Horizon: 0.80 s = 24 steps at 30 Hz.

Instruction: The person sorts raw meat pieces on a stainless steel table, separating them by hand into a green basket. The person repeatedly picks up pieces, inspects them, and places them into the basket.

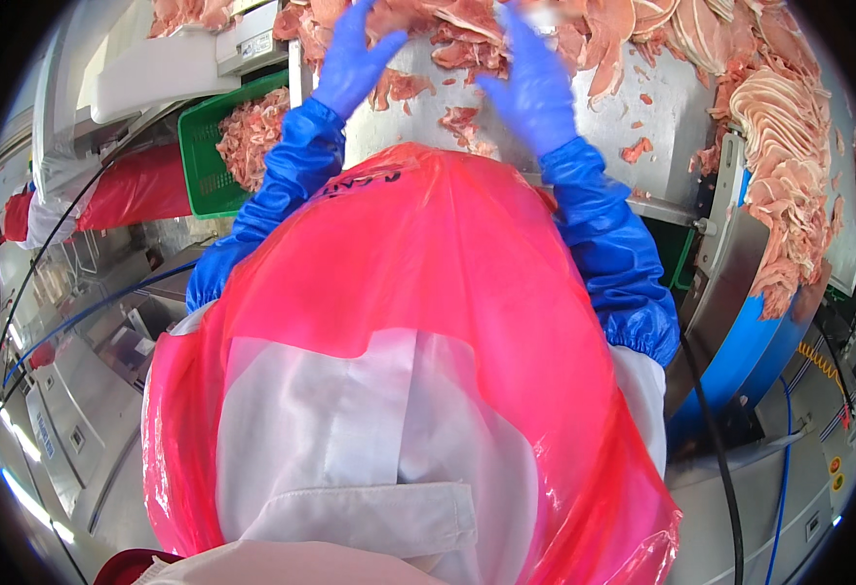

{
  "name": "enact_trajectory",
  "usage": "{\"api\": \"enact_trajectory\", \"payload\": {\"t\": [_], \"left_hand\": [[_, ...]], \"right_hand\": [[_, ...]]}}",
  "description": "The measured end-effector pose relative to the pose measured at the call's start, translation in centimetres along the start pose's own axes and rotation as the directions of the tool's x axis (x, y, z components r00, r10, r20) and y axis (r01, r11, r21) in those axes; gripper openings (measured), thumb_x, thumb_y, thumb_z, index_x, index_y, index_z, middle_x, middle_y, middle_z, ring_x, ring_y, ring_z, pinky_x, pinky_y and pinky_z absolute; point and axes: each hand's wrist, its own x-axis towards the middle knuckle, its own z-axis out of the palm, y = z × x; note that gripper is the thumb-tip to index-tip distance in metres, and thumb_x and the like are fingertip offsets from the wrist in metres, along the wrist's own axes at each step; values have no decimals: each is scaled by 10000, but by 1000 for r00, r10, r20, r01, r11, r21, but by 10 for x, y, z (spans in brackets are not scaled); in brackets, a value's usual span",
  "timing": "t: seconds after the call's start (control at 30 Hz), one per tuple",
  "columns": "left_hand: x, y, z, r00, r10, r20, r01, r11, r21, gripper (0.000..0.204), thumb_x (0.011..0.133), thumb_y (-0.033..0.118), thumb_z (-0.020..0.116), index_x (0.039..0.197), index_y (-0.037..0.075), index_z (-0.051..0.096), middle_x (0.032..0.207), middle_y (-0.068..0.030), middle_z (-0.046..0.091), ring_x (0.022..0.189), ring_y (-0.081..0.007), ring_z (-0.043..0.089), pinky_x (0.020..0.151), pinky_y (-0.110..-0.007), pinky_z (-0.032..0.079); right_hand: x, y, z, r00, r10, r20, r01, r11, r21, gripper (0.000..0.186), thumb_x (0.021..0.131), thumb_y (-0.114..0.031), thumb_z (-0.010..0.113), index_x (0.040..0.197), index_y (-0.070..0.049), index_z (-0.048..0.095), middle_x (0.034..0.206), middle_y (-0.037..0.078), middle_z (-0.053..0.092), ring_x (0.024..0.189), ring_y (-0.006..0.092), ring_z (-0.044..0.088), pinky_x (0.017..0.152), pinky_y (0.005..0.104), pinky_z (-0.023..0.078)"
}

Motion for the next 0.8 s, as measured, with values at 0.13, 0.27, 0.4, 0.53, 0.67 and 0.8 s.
{"api": "enact_trajectory", "payload": {"t": [0.13, 0.27, 0.4, 0.53, 0.67, 0.8], "left_hand": [[-30, 12, 1, 856, -287, 430, 375, 917, -135, 538, 980, 327, 664, 1464, 117, 557, 1412, -164, 584, 1327, -309, 556, 1112, -406, 444], [-56, 11, 7, 808, -304, 504, 434, 886, -162, 485, 1001, 280, 627, 1460, 133, 566, 1391, -124, 605, 1272, -264, 593, 1075, -385, 471], [-58, 15, -2, 756, -384, 529, 553, 808, -204, 460, 1014, 259, 615, 1450, 120, 573, 1381, -115, 624, 1258, -247, 609, 1081, -373, 470], [-60, 15, 3, 727, -394, 562, 604, 756, -252, 446, 1019, 256, 615, 1439, 111, 580, 1358, -108, 646, 1241, -244, 624, 1076, -364, 474], [-55, 30, 4, 710, -351, 611, 612, 737, -287, 441, 1010, 252, 625, 1428, 117, 589, 1357, -113, 652, 1236, -255, 628, 1069, -365, 479], [-54, 15, 26, 805, -148, 575, 249, 963, -102, 501, 956, 274, 681, 1431, 151, 580, 1387, -114, 621, 1298, -288, 579, 1102, -395, 456]], "right_hand": [[-48, 35, 61, 741, -384, 550, 461, 887, -1, 607, 814, -196, 746, 1402, -209, 593, 1364, 132, 619, 1212, 351, 612, 1020, 468, 495], [-48, 53, 65, 824, -183, 537, 281, 954, -107, 412, 876, -113, 644, 1275, -209, 678, 1236, 87, 687, 1049, 311, 662, 906, 424, 532], [-18, 62, 52, 713, 561, 421, -690, 450, 567, 322, 978, -90, 591, 1273, -169, 691, 1188, 34, 715, 894, 194, 666, 809, 318, 541], [0, 48, 23, 789, 508, 344, -608, 571, 552, 314, 985, -126, 605, 1289, -124, 684, 1243, 66, 708, 972, 200, 677, 861, 329, 547], [-33, 38, 1, 927, -16, 375, -87, 963, 255, 382, 912, -162, 677, 1293, -184, 688, 1302, 70, 679, 1101, 243, 667, 942, 381, 526], [-94, 56, 9, 826, -215, 521, 286, 956, -60, 350, 843, -147, 699, 1190, -190, 713, 1264, 85, 685, 1116, 293, 660, 945, 421, 518]]}}
